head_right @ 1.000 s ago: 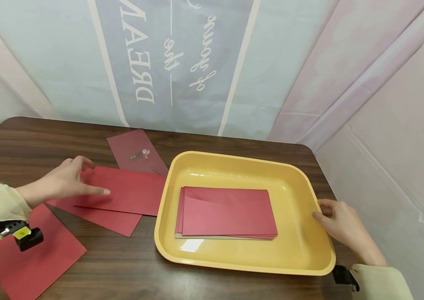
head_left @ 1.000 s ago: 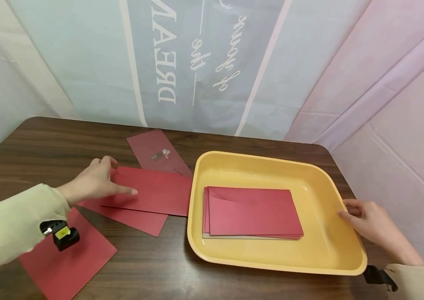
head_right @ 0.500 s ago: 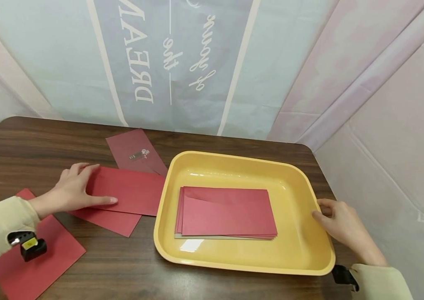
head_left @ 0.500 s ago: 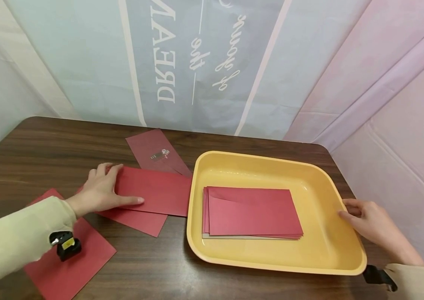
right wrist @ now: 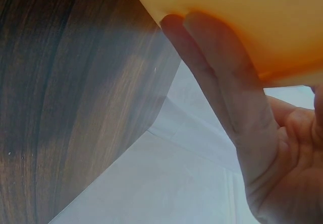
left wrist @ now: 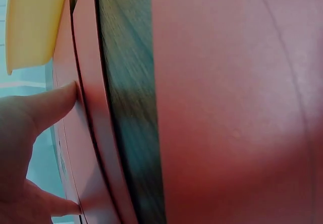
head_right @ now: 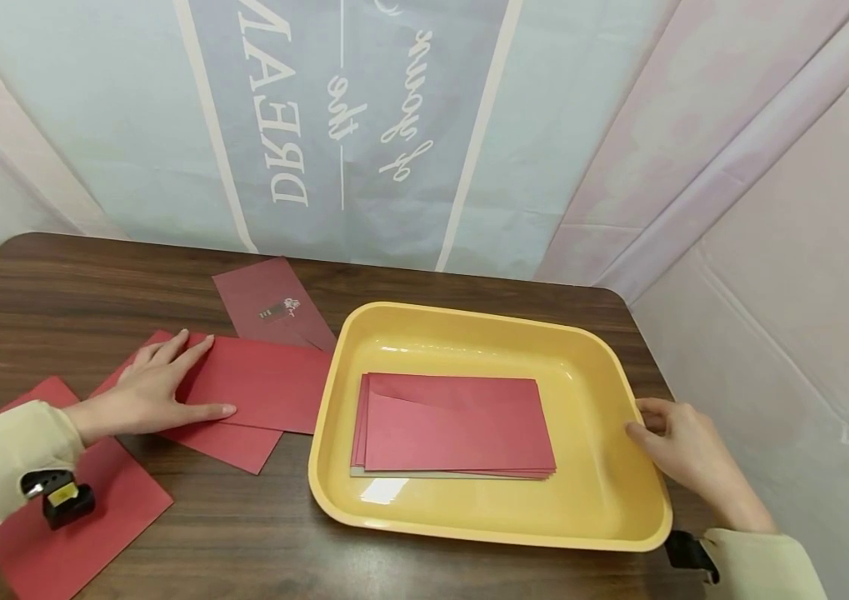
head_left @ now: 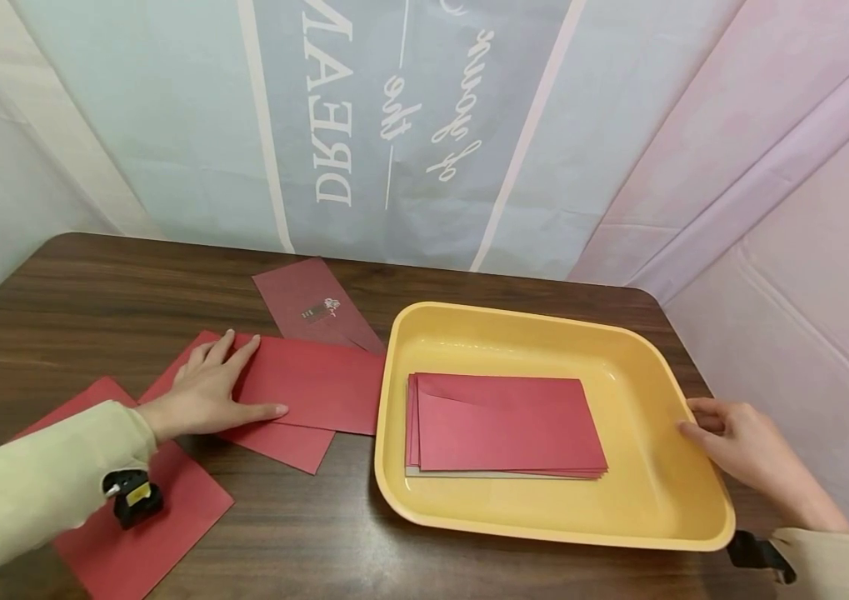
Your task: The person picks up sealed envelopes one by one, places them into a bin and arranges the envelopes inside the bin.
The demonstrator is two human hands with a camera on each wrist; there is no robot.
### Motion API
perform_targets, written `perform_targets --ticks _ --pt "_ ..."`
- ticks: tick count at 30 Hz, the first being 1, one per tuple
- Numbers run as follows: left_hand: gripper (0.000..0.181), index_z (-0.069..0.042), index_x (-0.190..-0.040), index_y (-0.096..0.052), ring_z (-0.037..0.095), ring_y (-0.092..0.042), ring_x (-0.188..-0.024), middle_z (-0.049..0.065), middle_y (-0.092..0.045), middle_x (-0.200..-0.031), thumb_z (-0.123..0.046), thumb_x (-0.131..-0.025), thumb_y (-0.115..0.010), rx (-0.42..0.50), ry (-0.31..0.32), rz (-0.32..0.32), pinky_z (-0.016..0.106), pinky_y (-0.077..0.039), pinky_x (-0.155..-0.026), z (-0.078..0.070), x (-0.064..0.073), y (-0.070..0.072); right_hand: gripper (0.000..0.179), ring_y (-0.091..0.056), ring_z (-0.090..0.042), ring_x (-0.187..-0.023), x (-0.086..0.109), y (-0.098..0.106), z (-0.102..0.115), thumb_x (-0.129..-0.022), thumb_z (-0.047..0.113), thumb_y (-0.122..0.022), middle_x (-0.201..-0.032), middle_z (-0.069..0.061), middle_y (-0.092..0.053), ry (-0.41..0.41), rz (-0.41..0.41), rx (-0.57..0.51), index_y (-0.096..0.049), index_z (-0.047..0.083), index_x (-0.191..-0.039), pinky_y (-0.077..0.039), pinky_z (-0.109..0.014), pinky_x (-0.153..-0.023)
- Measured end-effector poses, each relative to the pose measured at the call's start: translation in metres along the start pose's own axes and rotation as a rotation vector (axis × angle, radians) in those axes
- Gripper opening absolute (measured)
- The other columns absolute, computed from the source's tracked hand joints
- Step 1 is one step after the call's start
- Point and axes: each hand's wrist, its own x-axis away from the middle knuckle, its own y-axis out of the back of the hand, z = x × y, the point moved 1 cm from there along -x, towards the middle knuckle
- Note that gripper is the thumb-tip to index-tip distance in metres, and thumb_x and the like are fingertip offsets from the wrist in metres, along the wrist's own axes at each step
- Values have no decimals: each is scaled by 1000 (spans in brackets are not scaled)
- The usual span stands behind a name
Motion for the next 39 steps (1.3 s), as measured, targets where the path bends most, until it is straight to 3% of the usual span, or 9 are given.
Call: perform_targets --ticks 6,13,19,24,29,37,39 --pt "108 4 -149 -20 56 -13 -131 38 -9 -150 -58 -77 -70 23 6 15 72 -20 -100 5 4 1 44 -70 -35 -82 0 1 0 -92 20 -62 -97 -26 -70 -1 1 2 -57 -14 -120 -50 -27 -64" --pt "110 5 -149 -20 58 -14 -129 39 -9 -149 -59 -76 -71 17 20 11 74 -23 -96 14 9 2 44 -69 -16 -75 1 -1 -2 -91 22 -63 -97 -24 -71 -2 -7 13 -59 -12 -119 -46 -20 -63" --pt "111 11 -146 -21 59 -18 -127 41 -12 -147 -54 -74 -75 5 26 -4 72 -29 -95 16 13 4 44 -69 -18 -76 0 1 -3 -92 21 -62 -97 -25 -70 3 -6 5 -58 -13 -120 -46 -20 -63" --pt "114 20 -140 -20 60 -25 -119 45 -22 -138 -48 -71 -80 17 35 -26 69 -31 -94 14 14 8 43 -70 -22 -77 0 0 -1 -92 20 -62 -97 -25 -70 -2 -2 12 -58 -13 -119 -51 -29 -66" --pt "119 24 -137 -18 60 -30 -111 46 -31 -124 -53 -70 -79 52 117 -69 65 -36 -90 12 11 15 43 -69 -37 -83 0 0 0 -92 19 -61 -97 -26 -70 -3 0 8 -58 -14 -119 -52 -45 -71" --pt "114 25 -126 -21 52 -36 -98 37 -35 -104 -58 -70 -76 68 230 -84 54 -43 -73 11 8 19 44 -70 -34 -82 1 -1 -1 -92 21 -61 -96 -25 -70 -3 0 16 -58 -13 -120 -52 -45 -71" --pt "109 24 -120 -25 51 -37 -96 36 -36 -102 -58 -71 -75 64 244 -76 53 -44 -71 11 8 19 44 -70 -32 -81 0 -1 -2 -92 21 -61 -97 -25 -70 -2 1 11 -58 -13 -120 -53 -38 -69"
